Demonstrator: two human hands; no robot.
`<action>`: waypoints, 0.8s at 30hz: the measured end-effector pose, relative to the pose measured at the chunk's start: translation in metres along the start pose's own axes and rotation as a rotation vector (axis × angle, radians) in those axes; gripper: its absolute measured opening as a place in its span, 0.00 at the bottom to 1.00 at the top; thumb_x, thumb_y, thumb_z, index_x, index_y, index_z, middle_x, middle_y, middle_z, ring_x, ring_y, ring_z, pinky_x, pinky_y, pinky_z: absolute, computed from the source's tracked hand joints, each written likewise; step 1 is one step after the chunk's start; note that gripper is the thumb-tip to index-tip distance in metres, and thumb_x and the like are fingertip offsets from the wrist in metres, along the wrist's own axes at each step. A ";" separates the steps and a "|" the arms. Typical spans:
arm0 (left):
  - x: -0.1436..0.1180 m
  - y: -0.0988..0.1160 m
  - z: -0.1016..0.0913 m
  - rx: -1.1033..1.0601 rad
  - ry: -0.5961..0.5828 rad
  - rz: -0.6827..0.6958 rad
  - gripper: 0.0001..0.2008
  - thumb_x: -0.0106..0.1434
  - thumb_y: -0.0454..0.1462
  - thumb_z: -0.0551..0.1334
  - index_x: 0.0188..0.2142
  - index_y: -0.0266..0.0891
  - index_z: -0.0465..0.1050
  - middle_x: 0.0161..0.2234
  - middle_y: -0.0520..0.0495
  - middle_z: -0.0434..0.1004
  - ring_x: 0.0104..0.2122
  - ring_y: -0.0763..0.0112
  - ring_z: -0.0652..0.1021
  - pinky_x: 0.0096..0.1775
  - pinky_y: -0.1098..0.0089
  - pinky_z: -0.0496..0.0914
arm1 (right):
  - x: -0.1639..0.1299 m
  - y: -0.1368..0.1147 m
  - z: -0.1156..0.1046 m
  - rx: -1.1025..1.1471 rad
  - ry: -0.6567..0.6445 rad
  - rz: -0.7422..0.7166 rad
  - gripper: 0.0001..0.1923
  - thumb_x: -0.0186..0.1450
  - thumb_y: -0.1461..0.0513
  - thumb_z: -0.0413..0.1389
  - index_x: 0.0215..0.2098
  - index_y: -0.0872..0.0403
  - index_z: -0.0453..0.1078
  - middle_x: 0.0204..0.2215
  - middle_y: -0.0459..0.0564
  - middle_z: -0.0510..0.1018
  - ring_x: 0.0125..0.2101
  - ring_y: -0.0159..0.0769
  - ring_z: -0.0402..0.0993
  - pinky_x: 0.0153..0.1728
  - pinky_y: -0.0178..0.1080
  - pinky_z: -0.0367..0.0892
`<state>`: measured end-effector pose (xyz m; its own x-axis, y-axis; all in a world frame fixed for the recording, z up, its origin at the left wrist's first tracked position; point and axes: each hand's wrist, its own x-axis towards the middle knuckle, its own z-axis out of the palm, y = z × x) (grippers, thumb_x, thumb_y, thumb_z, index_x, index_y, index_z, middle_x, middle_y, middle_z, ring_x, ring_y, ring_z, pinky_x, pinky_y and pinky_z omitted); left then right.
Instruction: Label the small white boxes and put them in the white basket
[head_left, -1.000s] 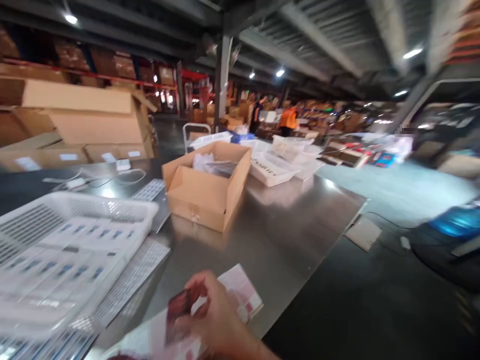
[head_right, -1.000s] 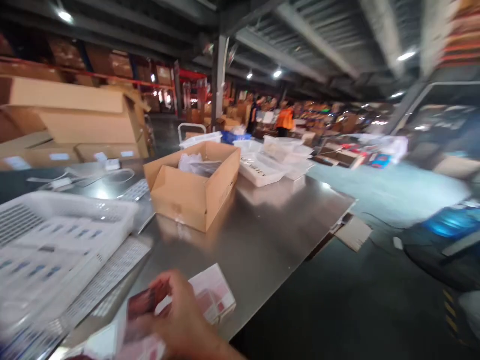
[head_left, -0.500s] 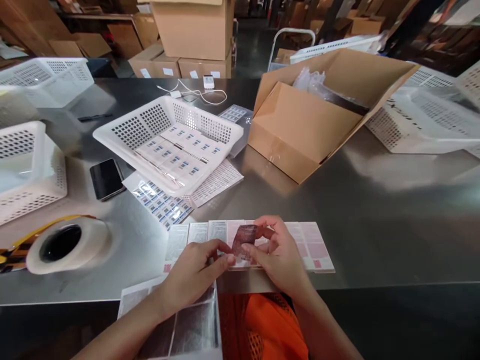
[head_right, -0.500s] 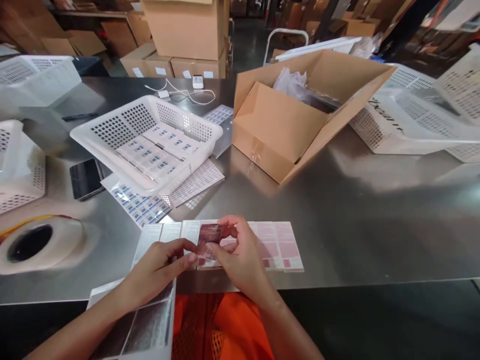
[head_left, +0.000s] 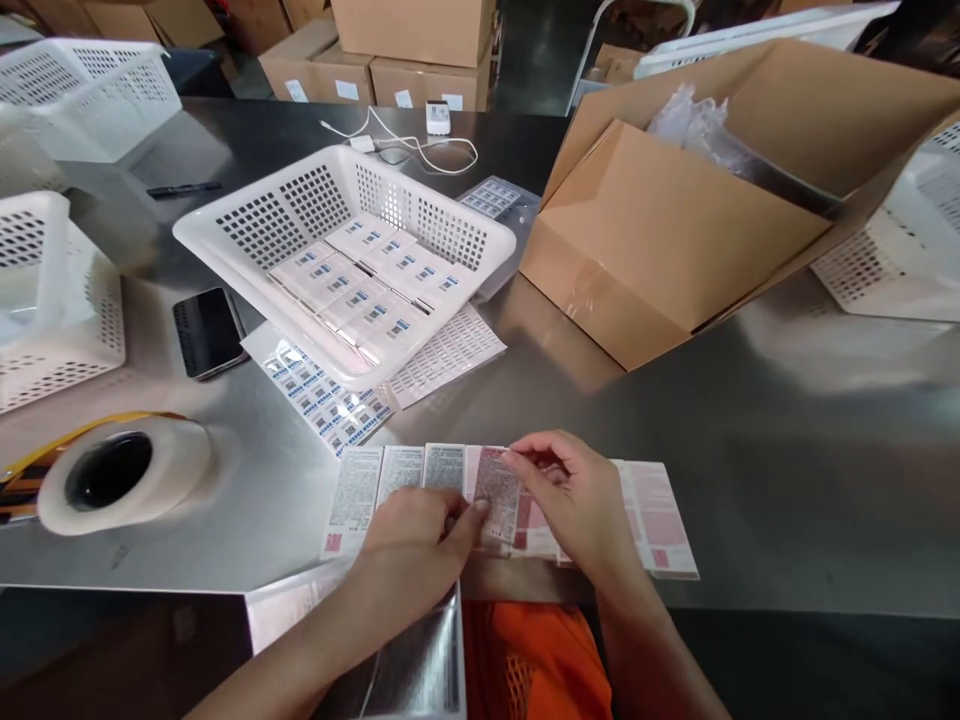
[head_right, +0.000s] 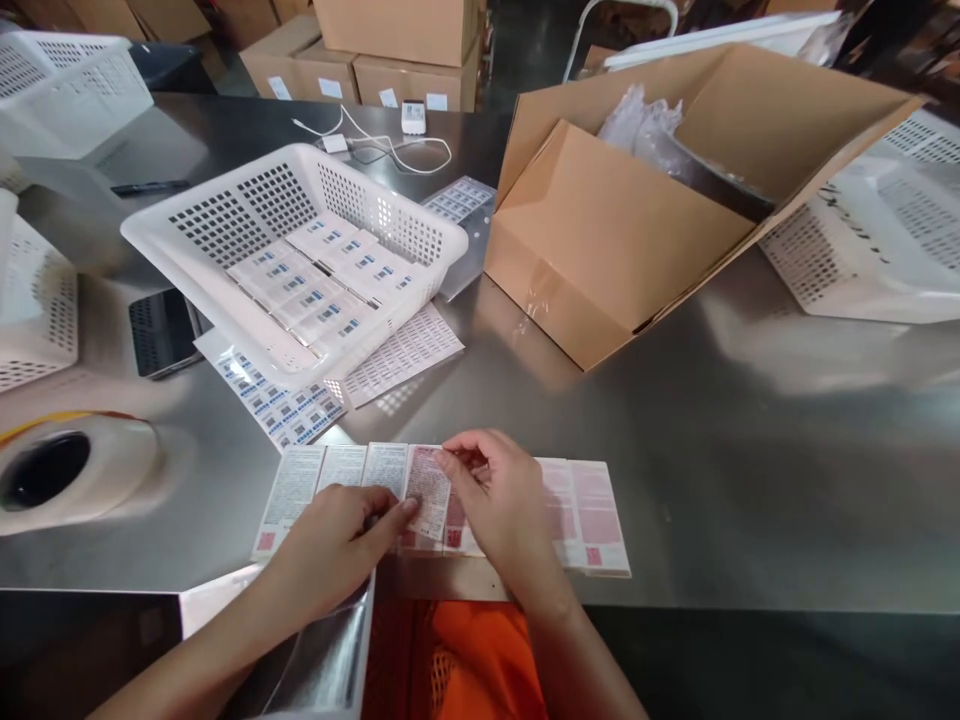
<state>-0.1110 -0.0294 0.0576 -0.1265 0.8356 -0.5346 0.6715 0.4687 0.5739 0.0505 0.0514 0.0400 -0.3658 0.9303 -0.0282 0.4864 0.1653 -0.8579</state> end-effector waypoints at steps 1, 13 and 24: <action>0.001 0.001 0.001 0.053 0.004 -0.011 0.21 0.68 0.45 0.51 0.23 0.40 0.73 0.22 0.47 0.75 0.25 0.66 0.72 0.29 0.66 0.54 | 0.004 0.003 0.001 -0.010 -0.033 0.024 0.06 0.65 0.56 0.60 0.33 0.49 0.76 0.30 0.44 0.79 0.30 0.32 0.75 0.32 0.34 0.69; 0.005 0.000 0.008 0.213 -0.009 -0.064 0.20 0.68 0.41 0.51 0.29 0.41 0.79 0.29 0.42 0.82 0.31 0.59 0.79 0.31 0.63 0.57 | 0.017 0.007 0.011 -0.112 -0.144 0.101 0.07 0.64 0.57 0.60 0.29 0.47 0.77 0.27 0.41 0.79 0.28 0.31 0.72 0.30 0.34 0.63; 0.008 0.003 0.004 0.222 -0.048 -0.095 0.19 0.68 0.41 0.52 0.30 0.40 0.80 0.30 0.41 0.82 0.32 0.58 0.80 0.31 0.63 0.57 | 0.018 0.009 0.013 -0.151 -0.129 0.086 0.07 0.64 0.57 0.60 0.30 0.48 0.77 0.27 0.42 0.78 0.27 0.32 0.71 0.30 0.35 0.63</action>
<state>-0.1067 -0.0220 0.0524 -0.1651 0.7740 -0.6113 0.8031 0.4653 0.3722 0.0381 0.0650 0.0248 -0.4118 0.8950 -0.1714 0.6297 0.1435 -0.7635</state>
